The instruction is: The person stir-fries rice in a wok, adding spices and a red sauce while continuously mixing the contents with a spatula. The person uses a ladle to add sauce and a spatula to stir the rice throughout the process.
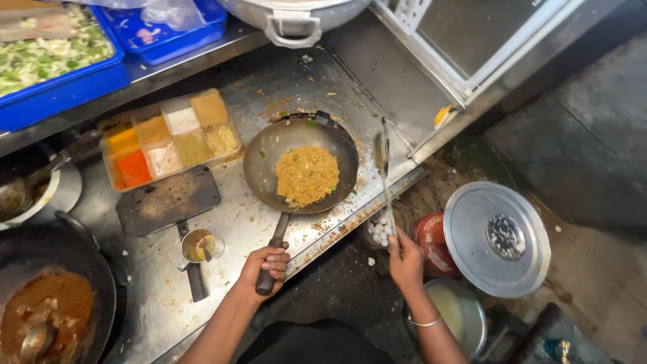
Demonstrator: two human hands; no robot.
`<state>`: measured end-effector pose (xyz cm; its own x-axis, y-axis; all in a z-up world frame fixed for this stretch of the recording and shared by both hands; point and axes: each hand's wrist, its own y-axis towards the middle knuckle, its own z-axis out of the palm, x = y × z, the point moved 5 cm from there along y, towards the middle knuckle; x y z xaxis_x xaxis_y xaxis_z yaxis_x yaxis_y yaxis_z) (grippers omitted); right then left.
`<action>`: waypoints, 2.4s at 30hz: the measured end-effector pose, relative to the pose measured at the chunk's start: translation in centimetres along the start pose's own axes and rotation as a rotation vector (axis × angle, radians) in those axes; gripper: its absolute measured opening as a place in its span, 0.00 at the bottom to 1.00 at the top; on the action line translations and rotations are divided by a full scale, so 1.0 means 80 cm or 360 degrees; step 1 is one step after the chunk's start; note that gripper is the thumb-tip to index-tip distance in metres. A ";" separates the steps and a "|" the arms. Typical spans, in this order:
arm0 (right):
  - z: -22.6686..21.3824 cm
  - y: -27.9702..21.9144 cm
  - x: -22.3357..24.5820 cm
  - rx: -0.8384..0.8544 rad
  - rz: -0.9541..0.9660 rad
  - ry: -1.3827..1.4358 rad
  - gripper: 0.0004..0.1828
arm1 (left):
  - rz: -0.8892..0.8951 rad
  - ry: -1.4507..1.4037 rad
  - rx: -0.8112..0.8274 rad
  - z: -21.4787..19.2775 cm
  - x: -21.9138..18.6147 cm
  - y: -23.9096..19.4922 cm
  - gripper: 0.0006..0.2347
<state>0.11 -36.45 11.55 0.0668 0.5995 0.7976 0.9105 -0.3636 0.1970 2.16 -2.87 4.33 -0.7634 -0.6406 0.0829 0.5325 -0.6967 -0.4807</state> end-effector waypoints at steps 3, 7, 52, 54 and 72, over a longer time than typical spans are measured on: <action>-0.006 0.057 0.073 0.0138 -0.0388 -0.0222 0.16 | 0.0029 0.0150 0.0032 -0.024 -0.016 0.014 0.07; -0.019 0.108 0.121 0.0546 -0.0431 -0.1092 0.11 | 0.0089 0.0367 -0.0108 -0.064 -0.028 0.028 0.08; 0.217 0.021 0.160 0.0628 -0.0172 -0.0914 0.18 | 0.0173 0.1206 -0.0557 -0.093 -0.058 0.021 0.12; 0.219 0.026 0.156 0.0328 -0.0245 -0.0725 0.15 | 0.0161 0.1206 -0.0579 -0.093 -0.060 0.018 0.12; 0.213 0.025 0.175 0.0830 0.0107 -0.1290 0.15 | 0.0105 0.1231 -0.0621 -0.089 -0.063 0.023 0.19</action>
<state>9.84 -16.60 13.40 0.2086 0.9701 0.1238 0.9483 -0.1696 -0.2684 4.38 1.37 -3.15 -0.8450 -0.1780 -0.5042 0.5291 -0.4146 -0.7404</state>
